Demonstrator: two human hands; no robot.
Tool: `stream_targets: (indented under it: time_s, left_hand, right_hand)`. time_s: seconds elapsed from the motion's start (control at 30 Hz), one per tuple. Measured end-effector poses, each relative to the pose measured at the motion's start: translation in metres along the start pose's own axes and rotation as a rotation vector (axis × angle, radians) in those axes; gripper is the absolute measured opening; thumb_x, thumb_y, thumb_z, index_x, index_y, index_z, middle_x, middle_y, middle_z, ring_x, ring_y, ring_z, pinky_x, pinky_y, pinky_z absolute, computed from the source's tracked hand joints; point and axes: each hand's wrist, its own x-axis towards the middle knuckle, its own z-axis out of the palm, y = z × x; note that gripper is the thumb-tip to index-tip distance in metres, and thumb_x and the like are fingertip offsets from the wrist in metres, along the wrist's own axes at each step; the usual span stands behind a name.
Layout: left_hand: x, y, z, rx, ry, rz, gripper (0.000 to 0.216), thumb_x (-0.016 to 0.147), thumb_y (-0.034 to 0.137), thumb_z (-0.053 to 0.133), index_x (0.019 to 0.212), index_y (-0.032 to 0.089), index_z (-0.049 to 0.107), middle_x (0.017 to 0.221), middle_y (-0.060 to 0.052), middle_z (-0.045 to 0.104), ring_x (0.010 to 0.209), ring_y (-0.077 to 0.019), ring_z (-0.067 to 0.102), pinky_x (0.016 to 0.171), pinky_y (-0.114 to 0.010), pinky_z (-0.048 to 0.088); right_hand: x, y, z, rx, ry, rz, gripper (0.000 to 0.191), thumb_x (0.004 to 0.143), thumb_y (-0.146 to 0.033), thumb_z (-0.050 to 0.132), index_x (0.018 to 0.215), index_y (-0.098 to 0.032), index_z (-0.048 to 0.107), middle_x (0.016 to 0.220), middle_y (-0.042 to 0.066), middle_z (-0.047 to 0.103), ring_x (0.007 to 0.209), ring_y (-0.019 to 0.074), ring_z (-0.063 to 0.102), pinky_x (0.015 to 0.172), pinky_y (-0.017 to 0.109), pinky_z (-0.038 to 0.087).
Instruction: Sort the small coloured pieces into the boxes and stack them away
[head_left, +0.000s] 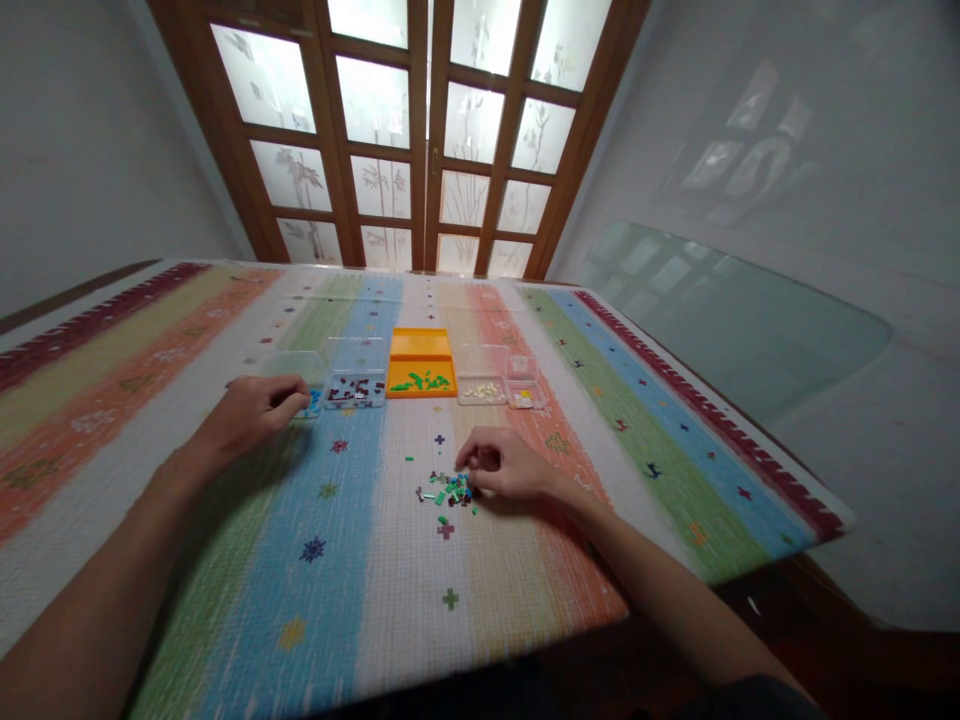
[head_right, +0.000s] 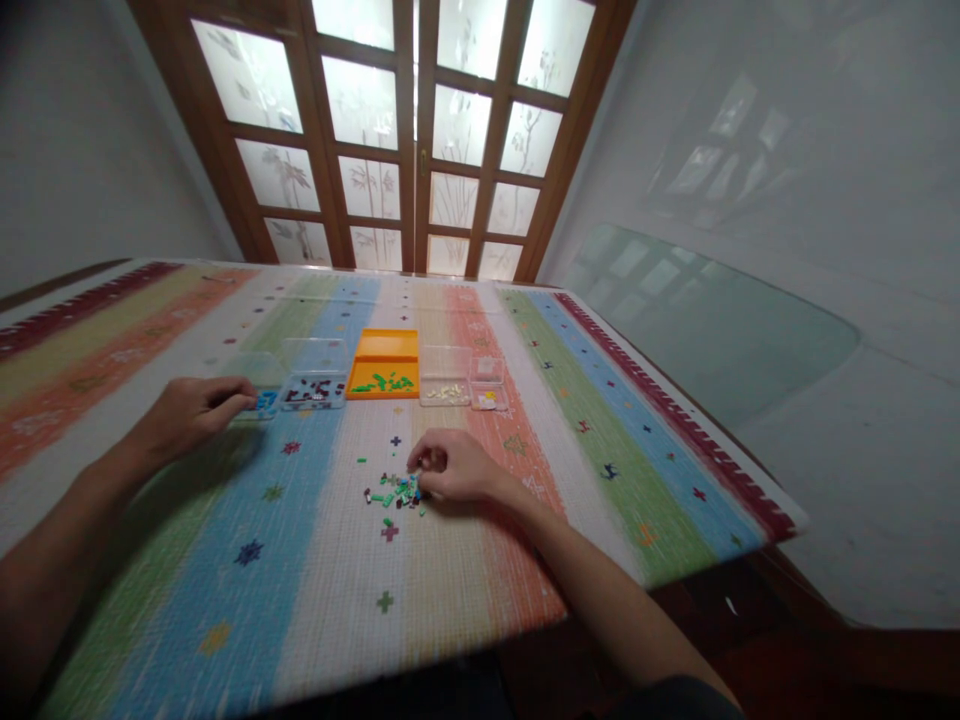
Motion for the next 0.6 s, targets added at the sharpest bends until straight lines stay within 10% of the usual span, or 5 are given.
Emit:
stream_targets:
  time_s: [0.6]
  left_hand:
    - [-0.009,0.042,0.03,-0.024,-0.114,0.447,0.027,0.088,0.028,0.041,0.069,0.018,0.057,0.058,0.0,0.057,0.052,-0.0127,0.05,0.058,-0.024,0.034]
  right_hand:
    - [0.0,-0.004,-0.006,-0.2,-0.098,-0.1,0.016,0.084,-0.012,0.068,0.093,-0.018,0.08,0.084,0.003,0.062,0.067,0.0101,0.053,0.065,0.024,0.041]
